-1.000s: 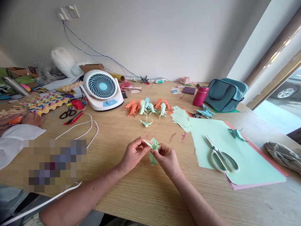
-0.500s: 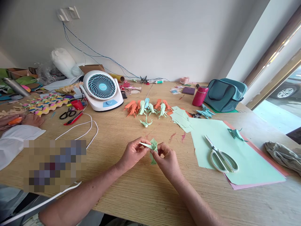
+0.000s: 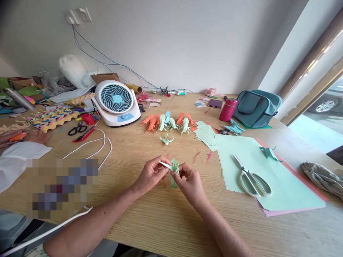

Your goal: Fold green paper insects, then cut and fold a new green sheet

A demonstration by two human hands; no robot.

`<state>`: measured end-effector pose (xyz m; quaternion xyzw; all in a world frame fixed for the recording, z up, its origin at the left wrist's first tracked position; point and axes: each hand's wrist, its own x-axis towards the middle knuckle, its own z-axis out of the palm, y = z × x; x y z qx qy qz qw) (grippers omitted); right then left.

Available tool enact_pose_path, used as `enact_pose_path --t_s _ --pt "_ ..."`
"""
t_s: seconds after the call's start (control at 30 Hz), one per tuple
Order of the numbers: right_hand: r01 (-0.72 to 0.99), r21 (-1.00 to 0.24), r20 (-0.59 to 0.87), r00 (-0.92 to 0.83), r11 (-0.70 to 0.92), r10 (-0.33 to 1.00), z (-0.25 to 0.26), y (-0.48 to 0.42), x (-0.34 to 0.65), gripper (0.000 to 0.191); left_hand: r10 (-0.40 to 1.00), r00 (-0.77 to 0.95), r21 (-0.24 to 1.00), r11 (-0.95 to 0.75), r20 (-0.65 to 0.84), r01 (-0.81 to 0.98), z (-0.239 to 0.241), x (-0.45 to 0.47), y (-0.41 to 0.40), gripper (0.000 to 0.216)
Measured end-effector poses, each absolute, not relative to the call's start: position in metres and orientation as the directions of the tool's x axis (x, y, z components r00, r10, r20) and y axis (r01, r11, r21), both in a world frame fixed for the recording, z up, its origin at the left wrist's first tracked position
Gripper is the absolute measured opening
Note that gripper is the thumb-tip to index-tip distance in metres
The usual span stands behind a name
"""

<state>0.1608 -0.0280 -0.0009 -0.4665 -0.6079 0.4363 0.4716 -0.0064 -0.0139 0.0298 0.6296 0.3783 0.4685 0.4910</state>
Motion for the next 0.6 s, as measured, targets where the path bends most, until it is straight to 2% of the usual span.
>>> enact_pose_path --t_s 0.13,0.3,0.43,0.6 --pt "0.301 -0.907 0.274 -0.111 0.295 0.955 0.0052 -0.0327 0.158 0.019 0.952 0.244 0.977 -0.204 0.186 0.054 0.03 -0.0063 -0.0163 0.009" --pt "0.314 -0.892 0.314 -0.087 0.325 0.945 0.006 -0.0329 0.1575 0.022 0.94 0.194 0.935 -0.313 0.28 0.168 0.0267 -0.0077 -0.0133 0.009" --pt "0.154 -0.953 0.248 -0.108 0.263 0.963 0.0011 -0.0297 0.1584 0.026 0.938 0.238 0.95 -0.288 0.253 0.124 0.029 -0.0108 -0.0096 0.008" --pt "-0.14 -0.99 0.035 -0.203 0.006 0.979 0.0072 -0.0279 0.1568 0.035 0.934 0.274 0.965 -0.255 0.229 0.062 0.0284 -0.0122 -0.0075 0.005"
